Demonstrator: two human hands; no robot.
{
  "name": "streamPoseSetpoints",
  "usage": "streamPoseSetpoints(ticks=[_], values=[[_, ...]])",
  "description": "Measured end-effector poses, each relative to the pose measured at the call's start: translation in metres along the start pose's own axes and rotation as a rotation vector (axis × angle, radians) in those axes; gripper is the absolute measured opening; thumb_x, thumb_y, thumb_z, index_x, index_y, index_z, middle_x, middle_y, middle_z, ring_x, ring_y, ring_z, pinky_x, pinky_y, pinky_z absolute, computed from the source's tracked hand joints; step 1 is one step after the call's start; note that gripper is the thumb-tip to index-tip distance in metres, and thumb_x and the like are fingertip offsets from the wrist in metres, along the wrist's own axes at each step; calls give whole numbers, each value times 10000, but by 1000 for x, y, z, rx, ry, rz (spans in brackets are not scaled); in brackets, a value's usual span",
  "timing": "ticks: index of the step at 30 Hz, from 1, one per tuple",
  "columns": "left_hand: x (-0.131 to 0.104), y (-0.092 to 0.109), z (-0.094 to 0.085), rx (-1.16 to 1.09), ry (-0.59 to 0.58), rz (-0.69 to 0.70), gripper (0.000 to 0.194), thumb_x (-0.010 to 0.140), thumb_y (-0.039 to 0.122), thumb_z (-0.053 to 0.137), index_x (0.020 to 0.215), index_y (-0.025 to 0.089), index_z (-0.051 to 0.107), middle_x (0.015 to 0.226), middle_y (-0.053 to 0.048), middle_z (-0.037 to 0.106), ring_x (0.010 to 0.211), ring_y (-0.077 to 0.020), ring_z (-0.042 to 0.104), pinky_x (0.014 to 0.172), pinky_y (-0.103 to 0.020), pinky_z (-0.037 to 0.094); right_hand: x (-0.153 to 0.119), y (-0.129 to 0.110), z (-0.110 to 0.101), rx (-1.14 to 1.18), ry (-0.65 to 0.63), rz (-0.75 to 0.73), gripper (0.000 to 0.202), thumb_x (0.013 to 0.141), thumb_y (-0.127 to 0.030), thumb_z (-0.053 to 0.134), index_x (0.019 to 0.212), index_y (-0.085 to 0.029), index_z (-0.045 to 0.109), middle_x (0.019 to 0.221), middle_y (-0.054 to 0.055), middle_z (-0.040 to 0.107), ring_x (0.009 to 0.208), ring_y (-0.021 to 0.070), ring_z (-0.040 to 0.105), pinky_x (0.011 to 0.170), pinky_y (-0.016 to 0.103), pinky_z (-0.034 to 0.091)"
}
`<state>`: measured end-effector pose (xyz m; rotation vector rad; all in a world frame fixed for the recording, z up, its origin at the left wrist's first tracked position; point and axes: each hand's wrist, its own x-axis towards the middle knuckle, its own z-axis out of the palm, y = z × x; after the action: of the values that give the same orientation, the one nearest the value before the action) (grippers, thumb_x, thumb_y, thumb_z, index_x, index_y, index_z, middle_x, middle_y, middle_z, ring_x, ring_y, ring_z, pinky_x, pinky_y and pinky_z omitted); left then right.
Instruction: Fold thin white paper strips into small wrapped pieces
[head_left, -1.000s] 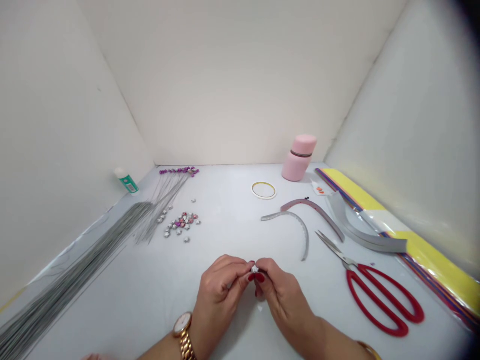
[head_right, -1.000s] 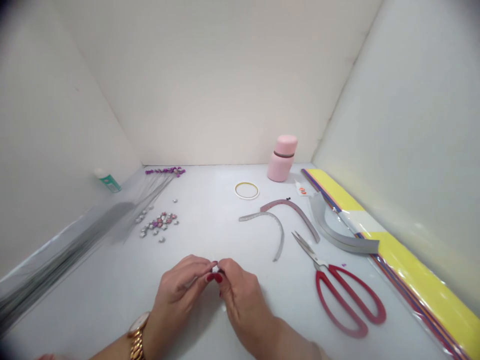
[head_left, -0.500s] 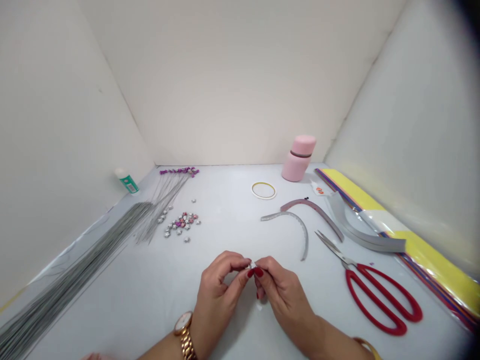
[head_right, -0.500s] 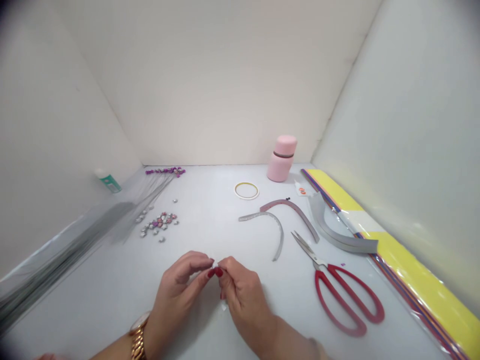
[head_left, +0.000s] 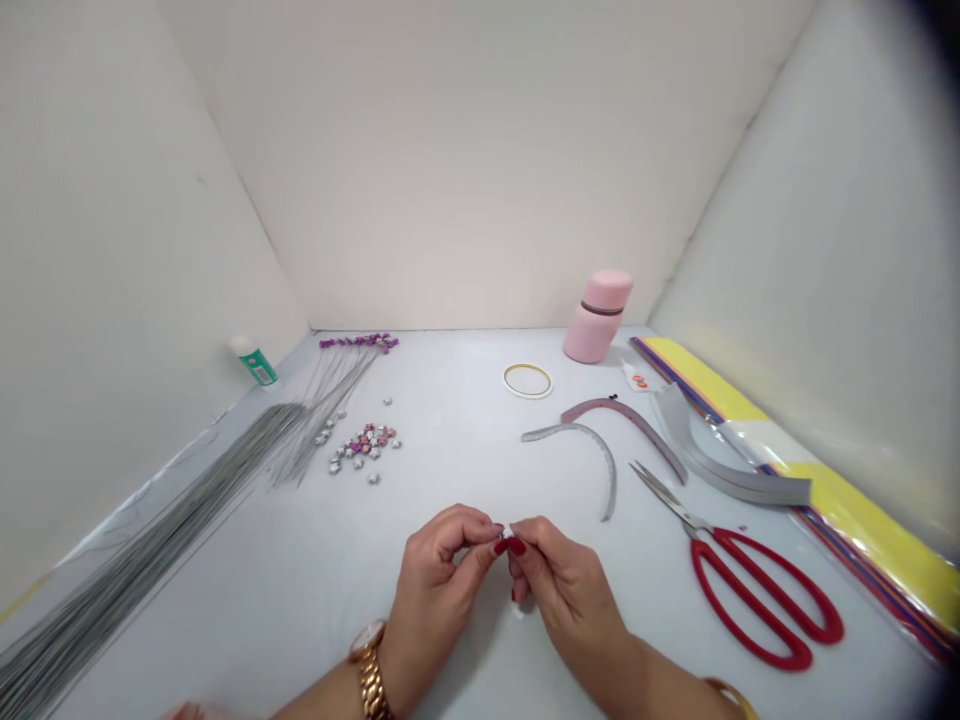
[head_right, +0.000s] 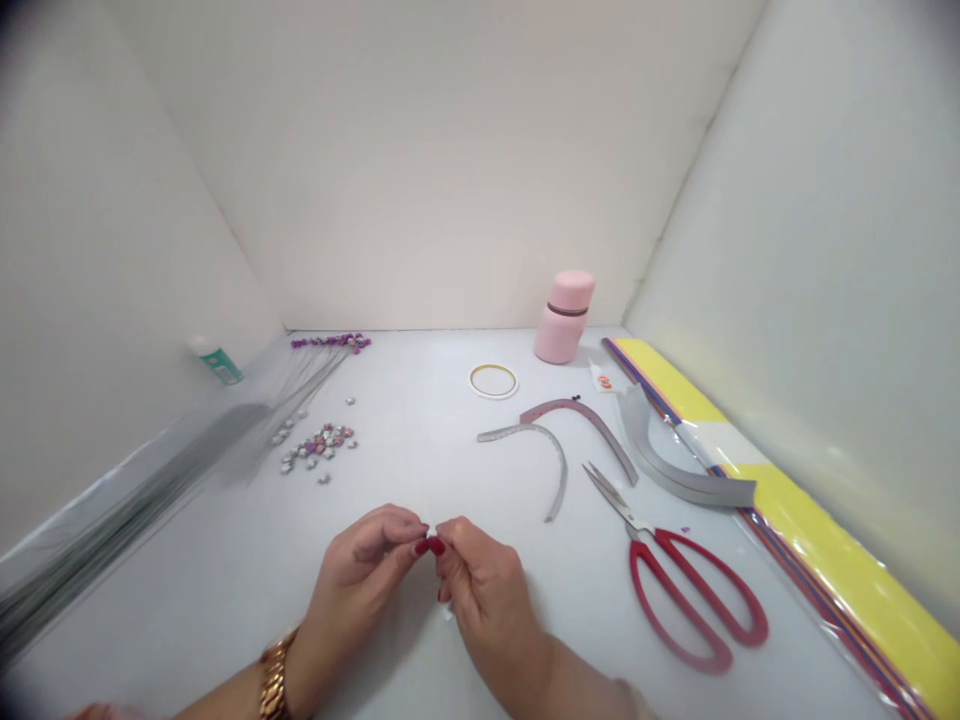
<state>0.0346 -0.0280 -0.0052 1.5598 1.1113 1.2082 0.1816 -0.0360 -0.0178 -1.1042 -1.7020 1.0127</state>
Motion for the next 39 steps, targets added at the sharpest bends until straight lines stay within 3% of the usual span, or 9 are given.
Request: streamPoseSetpoints(ticks=[7,13,21,30,35,39], values=[[1,-3,-1,-33,0,-16,92,787,193,558,709,157,592,737,-30,594,702,-144,573,668,-257,458,3,-2,0,2,-12,44,214,901,-281,335,752,-200,465,552,-47,459,480,103,481,495,209,398],[1,4,2,-255,-81,-120,84,810,203,521,784,149,580,734,-17,574,626,-127,584,618,-257,482,6,-7,-2,68,-31,107,224,915,-327,287,861,-197,461,577,-29,516,542,124,509,543,230,414],[-2,5,-1,67,-7,5,47,761,184,586,800,159,595,768,-36,597,733,-150,573,680,-261,466,6,-9,-3,61,9,94,222,896,-323,354,771,-194,483,568,-36,478,522,112,484,531,223,401],[-5,6,0,94,14,83,96,801,152,528,754,163,611,725,-29,619,678,-132,577,646,-241,456,1,-3,-1,20,24,18,227,901,-279,353,741,-192,490,567,-30,499,511,106,499,529,215,407],[-4,7,3,9,-3,-21,129,813,210,517,711,161,578,686,-20,594,644,-134,568,628,-246,456,2,-5,-1,14,41,48,270,903,-307,344,687,-196,463,547,-34,484,490,107,486,516,217,401],[-1,6,4,-143,-23,-140,115,825,238,499,765,158,555,677,-18,597,632,-135,572,623,-250,472,6,-9,0,129,25,113,261,916,-332,290,800,-189,475,608,-19,524,532,111,526,539,224,435]])
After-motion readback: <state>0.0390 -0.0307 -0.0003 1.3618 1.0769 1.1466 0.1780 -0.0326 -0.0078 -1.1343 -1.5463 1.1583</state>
